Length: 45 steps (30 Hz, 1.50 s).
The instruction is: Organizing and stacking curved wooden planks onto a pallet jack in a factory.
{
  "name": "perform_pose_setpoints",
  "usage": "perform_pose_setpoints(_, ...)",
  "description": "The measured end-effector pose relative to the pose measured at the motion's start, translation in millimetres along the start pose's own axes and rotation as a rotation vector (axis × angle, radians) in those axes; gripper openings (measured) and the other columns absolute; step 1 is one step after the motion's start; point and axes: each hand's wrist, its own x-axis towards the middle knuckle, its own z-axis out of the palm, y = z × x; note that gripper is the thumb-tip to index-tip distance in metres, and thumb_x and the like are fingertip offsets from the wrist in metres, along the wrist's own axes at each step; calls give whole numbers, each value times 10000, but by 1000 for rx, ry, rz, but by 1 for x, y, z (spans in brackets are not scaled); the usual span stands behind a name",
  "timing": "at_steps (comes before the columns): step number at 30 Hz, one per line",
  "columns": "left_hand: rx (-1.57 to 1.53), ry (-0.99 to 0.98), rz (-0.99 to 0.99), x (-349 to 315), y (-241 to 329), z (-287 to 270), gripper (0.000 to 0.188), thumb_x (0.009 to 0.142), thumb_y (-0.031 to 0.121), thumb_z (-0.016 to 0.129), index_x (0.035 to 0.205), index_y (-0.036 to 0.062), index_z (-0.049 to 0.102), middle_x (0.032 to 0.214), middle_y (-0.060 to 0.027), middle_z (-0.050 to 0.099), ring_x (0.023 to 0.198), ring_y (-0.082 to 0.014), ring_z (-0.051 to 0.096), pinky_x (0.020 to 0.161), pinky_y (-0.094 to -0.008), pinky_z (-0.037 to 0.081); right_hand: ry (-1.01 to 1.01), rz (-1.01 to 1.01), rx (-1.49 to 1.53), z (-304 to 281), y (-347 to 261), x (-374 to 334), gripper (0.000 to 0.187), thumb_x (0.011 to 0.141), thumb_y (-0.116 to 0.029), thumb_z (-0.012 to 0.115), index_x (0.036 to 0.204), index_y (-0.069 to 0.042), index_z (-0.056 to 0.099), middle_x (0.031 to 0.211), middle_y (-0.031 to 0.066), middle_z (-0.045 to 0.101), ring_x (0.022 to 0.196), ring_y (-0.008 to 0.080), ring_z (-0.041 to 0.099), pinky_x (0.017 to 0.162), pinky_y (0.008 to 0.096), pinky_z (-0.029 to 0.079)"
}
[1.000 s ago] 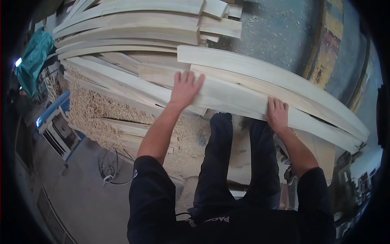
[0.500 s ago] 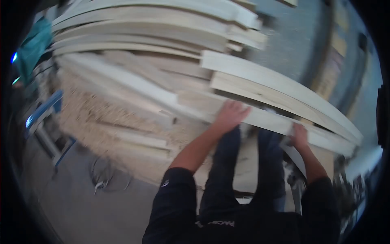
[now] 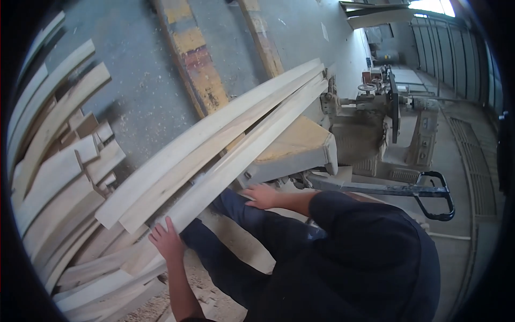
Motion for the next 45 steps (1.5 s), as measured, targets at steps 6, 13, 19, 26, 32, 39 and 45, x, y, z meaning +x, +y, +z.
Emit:
perform_pose_setpoints(6,-15,-199,-129,-6,26,-39,674,812,303,742,1404,101,491,1358,-242,514,1309,-402,461,1094,-614,324,21,314,-58,-18,113,-141,452,910,-396,662,1270,-130,604,1177,190,638,1140,385,600,957,537,470)
perform_pose_setpoints(13,-373,-325,-278,-35,94,-124,500,902,327,674,1318,74,560,1110,-246,658,1042,-425,652,889,-535,516,233,593,383,-5,169,-278,544,853,-428,693,1275,-88,652,1142,208,694,1109,379,644,965,482,501)
perform_pose_setpoints(19,-442,-180,-156,-25,141,-168,546,918,348,651,1317,-16,575,1063,-257,687,1038,-419,665,923,-492,514,672,684,802,52,171,-321,530,844,-413,711,1208,-28,676,1045,206,719,1038,368,678,928,440,528)
perform_pose_setpoints(26,-410,-83,61,-37,182,-211,485,947,299,606,1296,-37,591,1043,-244,709,982,-399,685,867,-476,526,1111,876,771,205,145,-424,370,939,-343,608,1124,-33,690,1028,221,704,985,426,662,869,491,520)
perform_pose_setpoints(32,-348,-156,451,-99,308,-286,480,932,280,666,1301,-20,604,992,-242,705,939,-380,690,834,-450,535,2246,1173,713,160,270,-599,341,1018,-315,506,1079,-4,632,974,225,664,935,362,648,814,447,476)
perform_pose_setpoints(39,-674,286,1233,-160,587,-442,389,968,185,653,1281,-33,576,1056,-230,658,990,-383,652,853,-428,520,2328,583,975,-37,358,-748,710,1041,-598,387,1576,-135,335,1559,167,421,1449,317,376,1197,401,269)
perform_pose_setpoints(45,-922,409,1394,-245,754,-505,491,981,253,664,1345,-53,538,1185,-234,651,1082,-278,656,879,-360,532,2340,547,742,-126,428,-737,679,1076,-527,332,1502,-3,403,1513,191,466,1433,327,373,1214,408,228)
